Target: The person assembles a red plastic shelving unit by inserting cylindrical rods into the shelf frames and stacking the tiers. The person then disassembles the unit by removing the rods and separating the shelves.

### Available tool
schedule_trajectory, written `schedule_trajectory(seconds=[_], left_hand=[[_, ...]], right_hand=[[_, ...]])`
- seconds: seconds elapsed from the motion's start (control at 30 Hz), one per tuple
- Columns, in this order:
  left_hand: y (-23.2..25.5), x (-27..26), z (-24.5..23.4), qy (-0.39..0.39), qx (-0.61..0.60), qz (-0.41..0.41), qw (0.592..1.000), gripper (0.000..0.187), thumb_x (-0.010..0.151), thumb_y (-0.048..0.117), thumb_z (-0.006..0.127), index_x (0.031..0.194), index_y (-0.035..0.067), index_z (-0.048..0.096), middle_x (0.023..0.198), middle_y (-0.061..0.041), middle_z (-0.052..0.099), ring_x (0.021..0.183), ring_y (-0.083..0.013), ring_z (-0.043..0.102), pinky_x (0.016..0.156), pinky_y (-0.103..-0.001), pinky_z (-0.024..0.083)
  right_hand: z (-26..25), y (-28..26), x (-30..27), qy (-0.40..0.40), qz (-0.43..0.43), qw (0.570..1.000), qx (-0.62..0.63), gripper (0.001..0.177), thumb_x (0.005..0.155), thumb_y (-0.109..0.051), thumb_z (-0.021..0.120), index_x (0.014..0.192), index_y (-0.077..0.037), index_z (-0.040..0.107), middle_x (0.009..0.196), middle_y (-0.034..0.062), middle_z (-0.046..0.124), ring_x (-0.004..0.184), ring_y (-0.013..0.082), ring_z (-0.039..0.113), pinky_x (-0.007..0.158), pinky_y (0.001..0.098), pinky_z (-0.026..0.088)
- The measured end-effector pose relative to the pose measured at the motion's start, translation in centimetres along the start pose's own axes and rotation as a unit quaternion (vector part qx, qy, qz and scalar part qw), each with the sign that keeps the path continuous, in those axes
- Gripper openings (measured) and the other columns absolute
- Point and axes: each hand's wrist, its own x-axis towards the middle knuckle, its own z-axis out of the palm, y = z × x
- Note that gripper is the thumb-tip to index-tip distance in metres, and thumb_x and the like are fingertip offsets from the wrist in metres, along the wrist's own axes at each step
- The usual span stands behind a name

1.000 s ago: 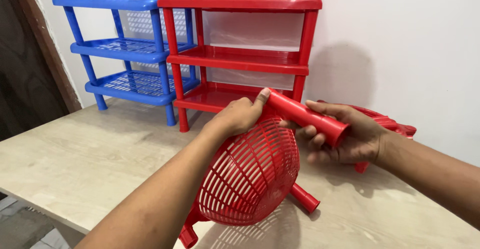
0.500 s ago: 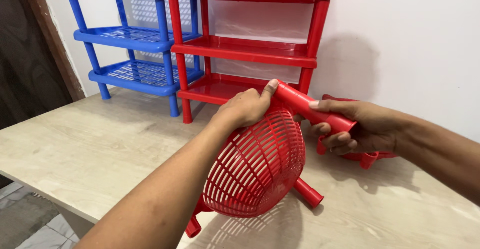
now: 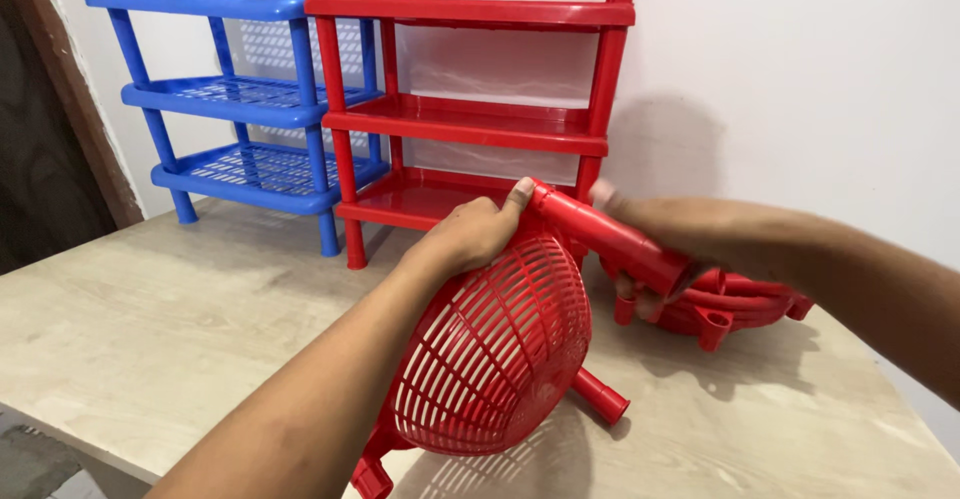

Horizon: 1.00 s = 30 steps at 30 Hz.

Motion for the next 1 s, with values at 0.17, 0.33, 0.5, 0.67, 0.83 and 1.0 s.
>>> schedule_trajectory(seconds=[0.17, 0.33, 0.5, 0.67, 0.83, 1.0], left_hand=[[0.6, -0.3, 0.2, 0.006, 0.008, -0.021, 1.000, 0.105, 0.093, 0.078, 0.010, 0.118, -0.004, 0.072, 0.126, -0.029, 0.067, 0.127, -0.0410, 0.060, 0.107, -0.054, 0.044], [0.5, -1.0, -0.2, 0.015, 0.008, -0.027, 0.999, 0.105, 0.094, 0.077, 0.010, 0.116, -0.005, 0.073, 0.125, -0.030, 0.067, 0.126, -0.0412, 0.061, 0.107, -0.054, 0.044], [0.2, -1.0, -0.4, 0.013, 0.004, -0.037, 0.999, 0.107, 0.093, 0.078, 0.010, 0.112, -0.005, 0.075, 0.122, -0.029, 0.069, 0.124, -0.0403, 0.063, 0.107, -0.053, 0.045], [0.1, 0.6, 0.3, 0.013, 0.011, -0.034, 0.999, 0.107, 0.092, 0.079, 0.010, 0.112, -0.004, 0.074, 0.122, -0.029, 0.068, 0.125, -0.0403, 0.063, 0.107, -0.053, 0.045], [-1.8, 2.1, -0.5, 0.053, -0.008, -0.039, 0.998, 0.109, 0.091, 0.083, 0.013, 0.118, -0.009, 0.065, 0.127, -0.034, 0.061, 0.126, -0.0450, 0.056, 0.108, -0.053, 0.042], [-3.2, 2.5, -1.0, 0.007, -0.011, -0.022, 1.000, 0.115, 0.090, 0.082, 0.013, 0.104, -0.014, 0.074, 0.113, -0.037, 0.072, 0.117, -0.0422, 0.068, 0.105, -0.048, 0.047]], right_hand=[[-0.4, 2.5, 2.7, -0.113, 0.055, 0.917, 0.378, 0.072, 0.095, -0.062, 0.033, 0.127, -0.003, 0.057, 0.089, 0.0108, 0.072, 0.070, 0.0210, 0.073, 0.059, 0.0429, 0.059], [-0.3, 4.3, 3.8, -0.459, -0.046, 0.713, 0.529, 0.059, 0.110, -0.044, 0.044, 0.141, 0.006, 0.048, 0.081, 0.0095, 0.061, 0.056, 0.0134, 0.064, 0.047, 0.0251, 0.059], [-0.7, 2.9, 3.4, -0.084, -0.056, 0.977, 0.186, 0.056, 0.102, -0.052, 0.048, 0.125, -0.001, 0.053, 0.068, 0.0053, 0.057, 0.046, 0.0142, 0.054, 0.041, 0.0301, 0.050], [1.0, 3.6, 2.2, 0.155, -0.128, 0.960, -0.197, 0.056, 0.100, -0.058, 0.043, 0.124, -0.009, 0.056, 0.075, 0.0104, 0.065, 0.056, 0.0228, 0.064, 0.051, 0.0402, 0.055], [0.2, 8.0, 3.8, 0.329, -0.191, 0.825, -0.419, 0.069, 0.095, -0.060, 0.049, 0.148, -0.016, 0.042, 0.093, 0.0135, 0.071, 0.071, 0.0304, 0.072, 0.062, 0.0469, 0.057], [-5.4, 13.7, 10.1, 0.172, 0.022, 0.972, -0.158, 0.084, 0.096, -0.034, 0.058, 0.157, -0.006, 0.009, 0.114, 0.0272, 0.064, 0.091, 0.0308, 0.077, 0.080, 0.0450, 0.064]])
